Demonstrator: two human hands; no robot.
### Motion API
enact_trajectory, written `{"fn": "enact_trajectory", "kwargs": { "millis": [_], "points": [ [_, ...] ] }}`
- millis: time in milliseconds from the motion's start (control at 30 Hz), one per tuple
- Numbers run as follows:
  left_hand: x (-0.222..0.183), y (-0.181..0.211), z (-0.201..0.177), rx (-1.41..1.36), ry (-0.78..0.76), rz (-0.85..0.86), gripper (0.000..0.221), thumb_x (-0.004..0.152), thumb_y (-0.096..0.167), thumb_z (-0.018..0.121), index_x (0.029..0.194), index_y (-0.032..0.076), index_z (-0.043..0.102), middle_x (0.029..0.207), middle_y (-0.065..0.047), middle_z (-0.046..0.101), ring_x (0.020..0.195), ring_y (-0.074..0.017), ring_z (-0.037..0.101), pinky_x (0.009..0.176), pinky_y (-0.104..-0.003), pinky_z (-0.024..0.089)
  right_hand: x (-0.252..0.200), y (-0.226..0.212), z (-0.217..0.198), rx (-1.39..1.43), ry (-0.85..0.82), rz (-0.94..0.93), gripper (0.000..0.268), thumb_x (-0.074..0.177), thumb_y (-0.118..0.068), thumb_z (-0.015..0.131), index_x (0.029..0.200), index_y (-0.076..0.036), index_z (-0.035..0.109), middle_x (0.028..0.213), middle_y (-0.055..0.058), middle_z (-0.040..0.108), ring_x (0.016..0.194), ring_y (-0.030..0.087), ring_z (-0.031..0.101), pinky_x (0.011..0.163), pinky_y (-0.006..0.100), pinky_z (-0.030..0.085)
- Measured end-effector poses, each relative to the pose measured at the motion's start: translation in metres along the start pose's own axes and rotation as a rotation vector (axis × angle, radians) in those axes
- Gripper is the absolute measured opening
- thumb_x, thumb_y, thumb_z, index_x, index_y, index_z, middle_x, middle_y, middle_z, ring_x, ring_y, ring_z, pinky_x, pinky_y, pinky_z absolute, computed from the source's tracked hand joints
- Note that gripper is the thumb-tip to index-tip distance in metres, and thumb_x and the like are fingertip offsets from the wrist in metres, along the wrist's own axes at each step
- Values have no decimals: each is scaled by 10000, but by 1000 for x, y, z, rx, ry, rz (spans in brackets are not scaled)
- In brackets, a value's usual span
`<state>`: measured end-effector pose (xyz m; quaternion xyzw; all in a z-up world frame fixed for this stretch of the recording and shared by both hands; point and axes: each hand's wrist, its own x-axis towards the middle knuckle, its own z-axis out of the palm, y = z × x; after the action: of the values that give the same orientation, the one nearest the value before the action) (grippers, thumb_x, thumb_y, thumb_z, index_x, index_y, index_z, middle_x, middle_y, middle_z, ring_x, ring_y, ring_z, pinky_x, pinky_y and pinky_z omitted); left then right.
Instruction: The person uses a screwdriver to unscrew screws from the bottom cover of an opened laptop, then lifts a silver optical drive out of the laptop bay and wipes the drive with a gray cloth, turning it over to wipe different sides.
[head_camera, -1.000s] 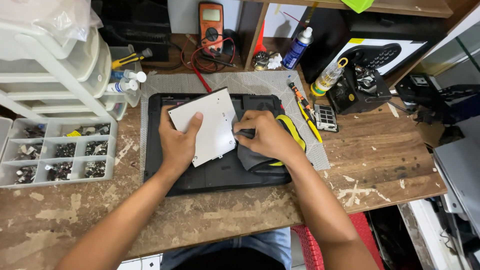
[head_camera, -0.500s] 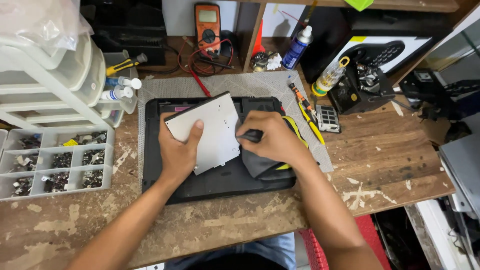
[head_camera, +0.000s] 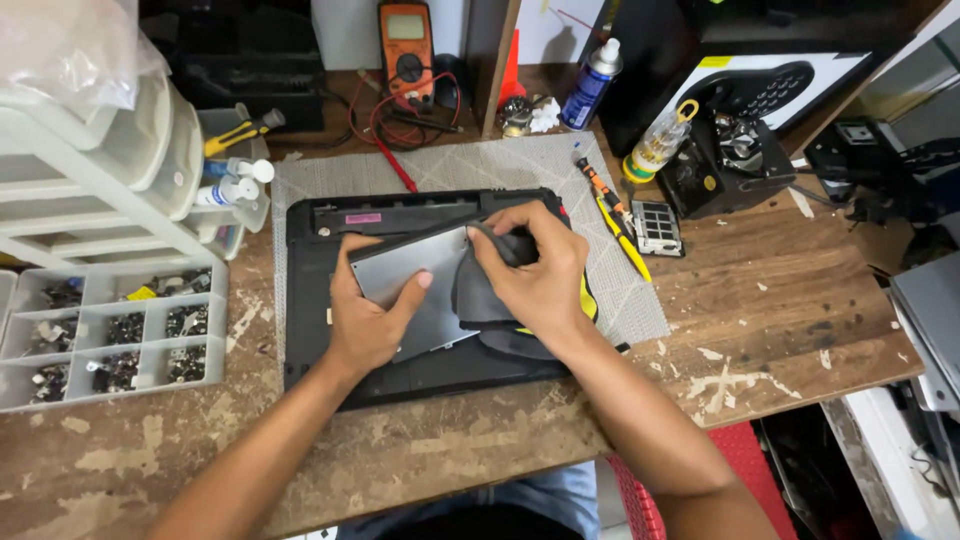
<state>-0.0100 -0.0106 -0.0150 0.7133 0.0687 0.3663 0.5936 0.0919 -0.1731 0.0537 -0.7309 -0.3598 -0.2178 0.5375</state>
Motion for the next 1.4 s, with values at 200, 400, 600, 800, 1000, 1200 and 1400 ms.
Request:
{"fn": "enact_trajectory", "kwargs": {
  "millis": [200,400,600,800,1000,1200,1400],
  "points": [
    [4,2,0,3,43,-1,403,811,142,853,1103,92,581,820,-55,610,774,-135,563,727,-299,422,4,-7,-2,34,-89,12,256,809,-61,869,903,-101,635,828,53,787,816,267,785,748,324,593],
    [6,6,0,4,160,-43,366,859,198,839,1078,86,568,853,-54,602,811,-154,561,774,-327,417,8,-12,-6,42,-297,64,295,797,-49,844,953,-98,599,826,94,781,852,325,781,788,388,588],
    [7,-3,-1,30,260,-49,366,885,242,829,1076,75,565,906,-87,612,881,-179,576,832,-349,427,13,-16,-15,6,-533,120,306,756,-36,828,929,-87,580,794,126,768,834,380,773,790,428,575],
    [6,-7,-1,45,300,-83,399,893,255,830,1109,73,548,959,-112,609,961,-190,568,884,-384,430,22,5,-31,46,-673,135,318,710,-36,850,900,-59,595,778,170,759,805,378,762,789,459,572],
    [14,7,1,-63,331,-168,419,867,263,860,1081,85,547,974,-78,601,986,-166,542,886,-359,440,29,21,-38,72,-561,152,267,707,-37,860,892,-83,673,729,81,717,719,209,692,735,353,557],
    [18,31,5,-282,268,-346,458,810,271,862,1105,128,541,918,7,550,857,-140,549,749,-293,478,23,32,-29,262,-550,162,273,730,4,830,973,-60,722,789,78,720,780,161,668,771,330,560],
    [16,8,-1,-201,60,-390,841,681,392,927,1358,160,486,1064,-85,540,1003,-244,528,835,-388,409,-1,53,-5,708,-547,165,386,789,121,789,1107,26,594,964,181,747,928,246,739,884,406,583]
  ]
}}
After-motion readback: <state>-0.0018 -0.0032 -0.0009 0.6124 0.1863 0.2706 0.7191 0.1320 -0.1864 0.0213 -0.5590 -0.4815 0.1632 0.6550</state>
